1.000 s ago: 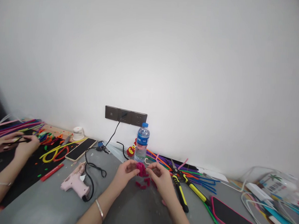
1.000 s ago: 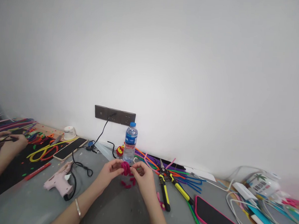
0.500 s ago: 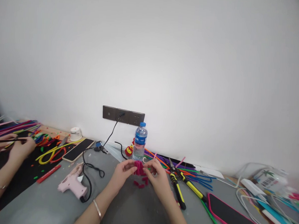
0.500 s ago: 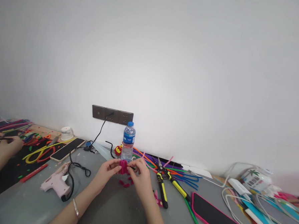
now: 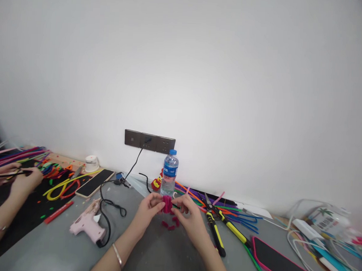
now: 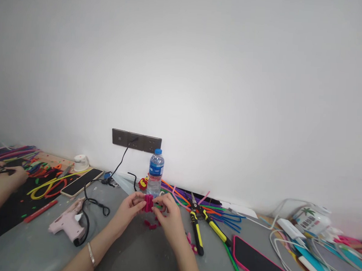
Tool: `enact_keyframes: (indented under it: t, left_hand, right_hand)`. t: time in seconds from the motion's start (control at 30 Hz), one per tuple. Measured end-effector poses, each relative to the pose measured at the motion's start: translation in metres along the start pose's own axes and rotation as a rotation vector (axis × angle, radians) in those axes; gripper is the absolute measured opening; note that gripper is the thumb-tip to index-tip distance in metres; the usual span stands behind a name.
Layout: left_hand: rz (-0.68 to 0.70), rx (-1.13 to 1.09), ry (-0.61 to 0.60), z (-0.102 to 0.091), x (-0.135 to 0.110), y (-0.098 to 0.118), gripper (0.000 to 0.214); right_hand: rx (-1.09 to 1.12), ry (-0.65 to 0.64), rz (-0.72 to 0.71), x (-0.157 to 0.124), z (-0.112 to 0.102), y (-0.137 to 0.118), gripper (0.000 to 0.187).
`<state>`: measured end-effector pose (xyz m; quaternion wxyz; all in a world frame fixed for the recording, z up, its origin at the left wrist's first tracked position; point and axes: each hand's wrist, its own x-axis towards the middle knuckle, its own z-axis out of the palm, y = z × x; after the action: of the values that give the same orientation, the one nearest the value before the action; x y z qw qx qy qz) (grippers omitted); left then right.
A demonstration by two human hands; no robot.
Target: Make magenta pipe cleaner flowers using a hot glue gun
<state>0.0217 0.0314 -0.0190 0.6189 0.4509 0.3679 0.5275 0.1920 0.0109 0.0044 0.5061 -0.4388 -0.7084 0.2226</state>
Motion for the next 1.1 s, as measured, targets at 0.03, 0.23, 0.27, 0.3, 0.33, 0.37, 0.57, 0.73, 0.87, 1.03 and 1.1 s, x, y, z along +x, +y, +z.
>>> enact_keyframes:
  t: [0.03, 0.23, 0.27, 0.3, 0.33, 0.37, 0.57, 0.73, 0.87, 1.03, 1.1]
  left_hand:
    - [0.001, -0.009, 0.006, 0.000, 0.000, 0.000, 0.037]
    - [0.009, -0.027, 0.003, 0.003, -0.002, 0.003, 0.035]
    - [0.013, -0.026, 0.009, 0.004, -0.003, 0.004, 0.034]
    - [0.017, -0.025, 0.016, 0.004, -0.003, 0.005, 0.034]
    - [0.019, -0.023, 0.022, 0.004, -0.004, 0.006, 0.034]
    - [0.019, -0.023, 0.026, 0.004, -0.004, 0.007, 0.034]
    - [-0.013, -0.086, 0.003, 0.006, -0.005, 0.010, 0.037]
    - [-0.008, -0.109, -0.001, 0.007, -0.007, 0.012, 0.035]
    - [0.017, -0.075, -0.026, 0.006, -0.008, 0.011, 0.031]
    - [0.038, -0.067, -0.054, 0.003, -0.006, 0.007, 0.027]
    - [0.046, -0.060, -0.050, 0.002, -0.005, 0.006, 0.026]
  right_hand:
    - [0.000, -0.002, -0.003, 0.000, 0.000, -0.001, 0.008]
    - [0.001, -0.023, -0.014, 0.000, -0.001, -0.003, 0.007]
    - [-0.001, -0.023, -0.016, 0.000, -0.001, -0.002, 0.007]
    - [-0.003, -0.023, -0.018, 0.000, -0.001, -0.001, 0.007]
    - [-0.005, -0.022, -0.021, 0.000, 0.000, 0.000, 0.007]
    - [-0.004, -0.020, -0.024, 0.000, 0.000, 0.001, 0.007]
    - [0.005, -0.030, -0.044, -0.001, -0.001, 0.002, 0.010]
    - [0.006, -0.053, -0.058, -0.001, -0.002, 0.000, 0.014]
    - [0.000, -0.043, -0.067, 0.000, -0.002, -0.001, 0.013]
    - [-0.008, -0.041, -0.072, 0.000, -0.001, -0.001, 0.013]
    - [-0.012, -0.050, -0.071, 0.000, -0.002, 0.000, 0.014]
